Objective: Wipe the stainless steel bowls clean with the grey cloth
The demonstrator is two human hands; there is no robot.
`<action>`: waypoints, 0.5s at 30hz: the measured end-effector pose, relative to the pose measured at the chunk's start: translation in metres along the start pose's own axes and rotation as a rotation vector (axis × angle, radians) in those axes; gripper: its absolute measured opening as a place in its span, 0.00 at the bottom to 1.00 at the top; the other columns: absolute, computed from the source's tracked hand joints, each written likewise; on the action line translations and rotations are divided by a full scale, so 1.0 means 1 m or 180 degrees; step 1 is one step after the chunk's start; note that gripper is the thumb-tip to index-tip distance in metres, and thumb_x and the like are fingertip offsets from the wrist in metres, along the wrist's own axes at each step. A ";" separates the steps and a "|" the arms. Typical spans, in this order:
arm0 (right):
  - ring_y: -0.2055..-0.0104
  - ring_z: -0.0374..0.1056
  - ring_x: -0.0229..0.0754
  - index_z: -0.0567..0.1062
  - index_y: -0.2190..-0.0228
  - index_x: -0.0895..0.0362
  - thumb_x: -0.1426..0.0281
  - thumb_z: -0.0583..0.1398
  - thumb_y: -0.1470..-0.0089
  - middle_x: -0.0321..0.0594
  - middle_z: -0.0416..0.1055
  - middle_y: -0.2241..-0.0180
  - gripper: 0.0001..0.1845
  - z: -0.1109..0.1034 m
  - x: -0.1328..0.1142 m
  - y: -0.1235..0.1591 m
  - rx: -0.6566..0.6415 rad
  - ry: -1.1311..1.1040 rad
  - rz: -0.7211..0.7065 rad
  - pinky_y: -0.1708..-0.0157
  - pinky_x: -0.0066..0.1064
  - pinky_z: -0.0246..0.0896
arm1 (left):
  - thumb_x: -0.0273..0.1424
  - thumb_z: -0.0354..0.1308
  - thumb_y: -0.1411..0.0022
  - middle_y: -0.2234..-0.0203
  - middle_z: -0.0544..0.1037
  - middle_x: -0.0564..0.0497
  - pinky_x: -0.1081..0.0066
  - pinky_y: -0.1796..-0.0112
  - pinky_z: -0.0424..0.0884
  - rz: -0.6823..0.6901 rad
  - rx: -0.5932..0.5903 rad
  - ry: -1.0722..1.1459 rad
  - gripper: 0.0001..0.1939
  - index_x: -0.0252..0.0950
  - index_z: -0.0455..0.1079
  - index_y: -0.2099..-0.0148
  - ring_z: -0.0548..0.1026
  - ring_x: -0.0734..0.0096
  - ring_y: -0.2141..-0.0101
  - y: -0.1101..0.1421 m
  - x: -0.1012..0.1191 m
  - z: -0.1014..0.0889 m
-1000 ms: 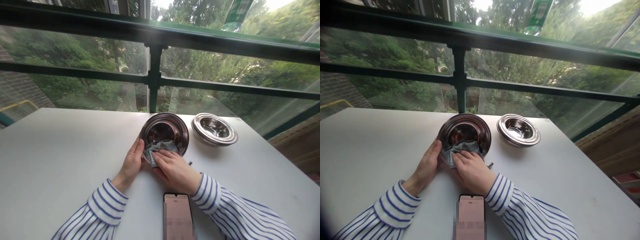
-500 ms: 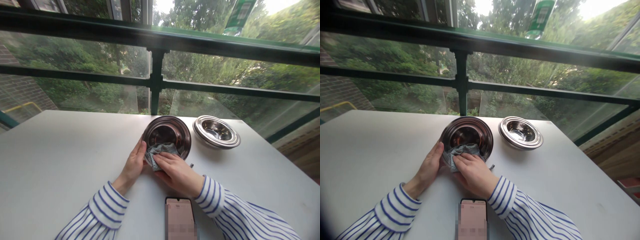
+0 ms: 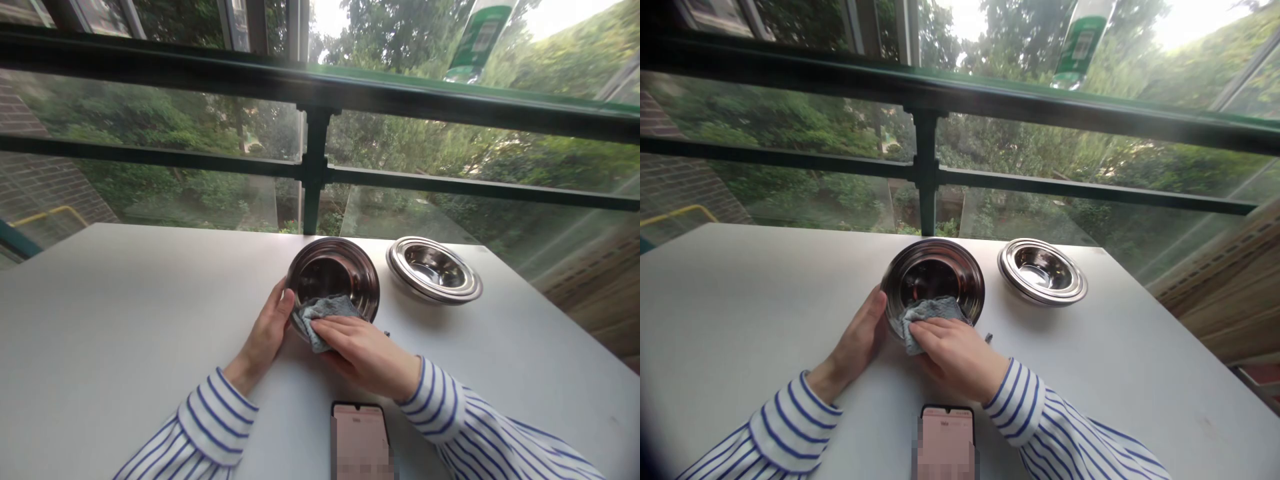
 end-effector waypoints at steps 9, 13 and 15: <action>0.47 0.61 0.48 0.60 0.46 0.61 0.68 0.54 0.44 0.49 0.66 0.49 0.24 0.001 -0.010 0.004 -0.0206 0.0172 0.0096 0.54 0.40 0.60 | 0.50 0.43 0.40 0.45 0.67 0.46 0.63 0.41 0.50 0.0013 0.0247 -0.0400 0.30 0.35 0.66 0.46 0.55 0.60 0.40 0.002 -0.005 -0.003; 0.53 0.66 0.47 0.65 0.50 0.58 0.66 0.55 0.44 0.45 0.71 0.55 0.20 -0.011 -0.010 0.006 -0.0503 0.0431 0.0277 0.57 0.39 0.60 | 0.52 0.38 0.40 0.46 0.69 0.46 0.62 0.43 0.54 -0.0027 0.0378 -0.0152 0.33 0.34 0.65 0.45 0.59 0.58 0.42 -0.001 -0.013 -0.006; 0.52 0.65 0.46 0.64 0.49 0.59 0.64 0.52 0.41 0.46 0.70 0.53 0.20 -0.007 -0.012 0.001 -0.0440 0.0359 0.0263 0.56 0.38 0.59 | 0.52 0.37 0.40 0.46 0.69 0.47 0.63 0.43 0.53 -0.0033 0.0450 -0.0102 0.34 0.34 0.65 0.45 0.59 0.59 0.42 -0.001 -0.017 -0.006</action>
Point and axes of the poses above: each hand's wrist, its own y-axis away from the middle knuckle, its own z-axis out of the palm, x = y × z, the point moved 3 cm from there along -y, towards the middle knuckle
